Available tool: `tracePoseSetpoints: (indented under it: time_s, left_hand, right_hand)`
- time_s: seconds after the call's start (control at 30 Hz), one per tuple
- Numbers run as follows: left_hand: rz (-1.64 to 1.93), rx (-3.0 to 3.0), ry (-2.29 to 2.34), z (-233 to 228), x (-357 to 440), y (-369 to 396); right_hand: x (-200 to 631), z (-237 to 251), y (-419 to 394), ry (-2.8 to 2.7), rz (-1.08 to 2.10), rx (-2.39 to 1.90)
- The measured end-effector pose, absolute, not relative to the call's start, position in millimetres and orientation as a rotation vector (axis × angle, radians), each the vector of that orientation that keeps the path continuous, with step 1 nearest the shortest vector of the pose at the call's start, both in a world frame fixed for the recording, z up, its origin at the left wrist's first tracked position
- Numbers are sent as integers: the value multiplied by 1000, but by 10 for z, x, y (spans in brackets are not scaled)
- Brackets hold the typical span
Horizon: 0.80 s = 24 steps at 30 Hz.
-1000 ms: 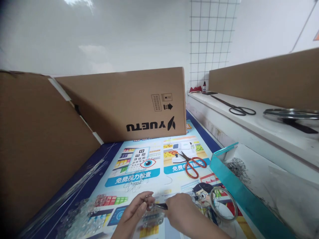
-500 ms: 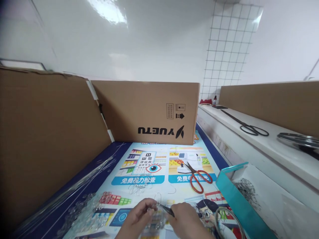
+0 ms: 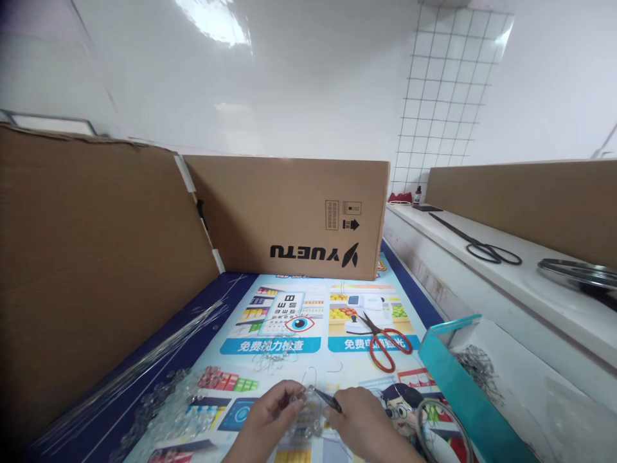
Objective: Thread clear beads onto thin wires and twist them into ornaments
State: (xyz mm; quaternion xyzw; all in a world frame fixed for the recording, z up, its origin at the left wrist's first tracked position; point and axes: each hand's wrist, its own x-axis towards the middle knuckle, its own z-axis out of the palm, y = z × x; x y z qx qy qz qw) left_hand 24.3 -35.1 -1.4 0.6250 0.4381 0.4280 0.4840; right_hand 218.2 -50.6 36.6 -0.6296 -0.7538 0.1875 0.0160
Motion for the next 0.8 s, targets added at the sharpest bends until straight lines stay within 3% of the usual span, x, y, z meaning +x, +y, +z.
tracePoseSetpoints:
  time_s: [0.27,0.53,0.8]
  left_hand:
    - [1074,1335,1076,-40,269,-321]
    - [1072,1286,1206,-27,245,-287]
    - [1086,1227,1221,-137,232,-217]
  right_hand:
    - [2180,345,-499,-2335,607,-1985]
    - [2147,425,-552,-2408,290,-2094]
    - [2126,398,-595,-2515,273,-2031]
